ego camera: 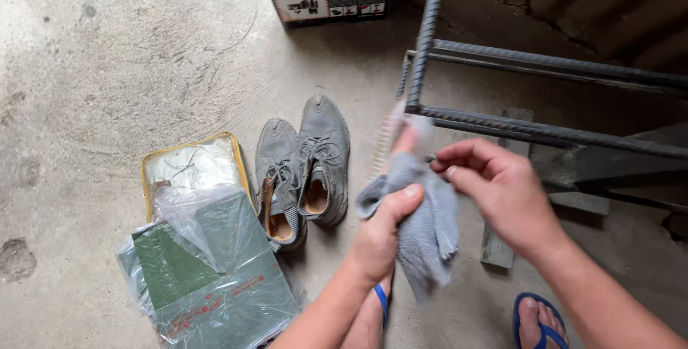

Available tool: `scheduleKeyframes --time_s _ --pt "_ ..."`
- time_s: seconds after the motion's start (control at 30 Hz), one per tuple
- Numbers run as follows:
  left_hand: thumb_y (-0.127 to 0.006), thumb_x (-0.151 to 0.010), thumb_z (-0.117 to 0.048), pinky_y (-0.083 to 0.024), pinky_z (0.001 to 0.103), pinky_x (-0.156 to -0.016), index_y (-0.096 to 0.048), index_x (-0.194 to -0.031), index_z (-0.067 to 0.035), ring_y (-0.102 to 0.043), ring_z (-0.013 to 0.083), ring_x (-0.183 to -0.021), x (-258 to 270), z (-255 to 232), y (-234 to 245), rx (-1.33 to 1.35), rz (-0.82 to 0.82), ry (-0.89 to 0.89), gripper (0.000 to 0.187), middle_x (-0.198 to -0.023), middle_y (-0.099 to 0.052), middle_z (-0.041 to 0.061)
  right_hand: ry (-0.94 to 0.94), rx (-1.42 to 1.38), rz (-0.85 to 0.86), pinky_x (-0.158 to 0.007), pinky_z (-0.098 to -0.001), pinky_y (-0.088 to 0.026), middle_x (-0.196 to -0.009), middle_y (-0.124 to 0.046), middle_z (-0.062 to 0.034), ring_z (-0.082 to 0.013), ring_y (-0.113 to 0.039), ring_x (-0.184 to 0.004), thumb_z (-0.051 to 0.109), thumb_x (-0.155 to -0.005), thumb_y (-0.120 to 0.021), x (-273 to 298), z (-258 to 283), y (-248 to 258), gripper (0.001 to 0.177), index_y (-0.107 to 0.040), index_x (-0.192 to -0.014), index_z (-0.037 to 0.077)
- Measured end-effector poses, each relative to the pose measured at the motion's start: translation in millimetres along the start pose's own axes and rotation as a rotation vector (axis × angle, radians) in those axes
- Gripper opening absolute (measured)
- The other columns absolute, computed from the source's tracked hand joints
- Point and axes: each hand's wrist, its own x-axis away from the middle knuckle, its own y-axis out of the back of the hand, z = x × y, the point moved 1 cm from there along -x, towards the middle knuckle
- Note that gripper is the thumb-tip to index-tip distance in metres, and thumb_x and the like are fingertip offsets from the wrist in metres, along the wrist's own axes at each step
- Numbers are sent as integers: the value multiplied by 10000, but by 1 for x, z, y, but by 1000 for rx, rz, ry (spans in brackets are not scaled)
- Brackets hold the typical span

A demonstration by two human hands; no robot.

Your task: The person scrubs a metal frame with a brush and wipes it with a cloth. The person holds the frame with one hand while scrubbing and wiping with the other hand.

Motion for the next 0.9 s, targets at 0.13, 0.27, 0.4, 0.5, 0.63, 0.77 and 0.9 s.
scheduleKeyframes --time_s 0.13,0.27,0.4,0.5,0.63,0.77,0.9 --pt "-568 -1040 -225 -455 318 -1066 -385 -1591 82 -572 182 -1167 -13 10 -2 203 235 59 656 -1267 -595 119 134 -53 30 -899 -280 -550 -1101 -678 -52 -112 -653 -999 -12 -869 -695 0 -14 -14 377 -605 -1233 24" --pt "-562 -979 -261 -467 241 -1040 -488 -1462 55 -620 122 -1205 -23 -13 9 370 281 227 582 -1324 -652 82 81 -97 -89 -895 -303 -536 -1123 -686 -60 -142 -633 -1008 50 -1036 -605 -13 -24 -1 203 -626 -1228 -12" --pt "-667 -951 -182 -573 369 -962 -645 -1215 77 -699 279 -1074 -27 -52 29 -191 69 9 370 -1199 -729 218 -288 -358 -266 -707 -298 -513 -920 -597 -79 -185 -644 -855 218 -1099 -451 -33 -28 19 225 -596 -1151 55" --pt "-757 -807 -297 -574 376 -831 -611 -1126 -69 -752 311 -954 -45 -59 23 -1230 -270 -123 418 -990 -773 145 -392 -696 -331 -518 -267 -379 -921 -657 -30 -139 -571 -735 190 -1058 -433 -61 -23 25 173 -588 -1047 112" --pt "-828 -753 -326 -537 478 -751 -652 -1062 -51 -697 398 -906 -75 -47 19 -1522 -419 -428 449 -975 -721 203 -504 -984 -237 -510 -311 -416 -829 -561 -75 -180 -497 -683 98 -1007 -455 -126 -28 2 119 -527 -924 51" --pt "-803 -751 -271 -550 488 -780 -687 -1016 -86 -718 378 -894 -98 -28 27 -1583 -425 -175 344 -924 -746 167 -456 -772 -368 -431 -337 -410 -718 -535 -114 -212 -459 -514 49 -971 -392 -189 -61 5 188 -546 -868 15" --pt "-812 -760 -279 -552 486 -800 -686 -1009 -83 -720 380 -892 -97 -27 39 -1586 -399 -95 340 -903 -745 169 -478 -723 -202 -334 -315 -303 -643 -526 -49 -168 -441 -434 -15 -958 -489 -231 -74 -1 235 -543 -769 113"
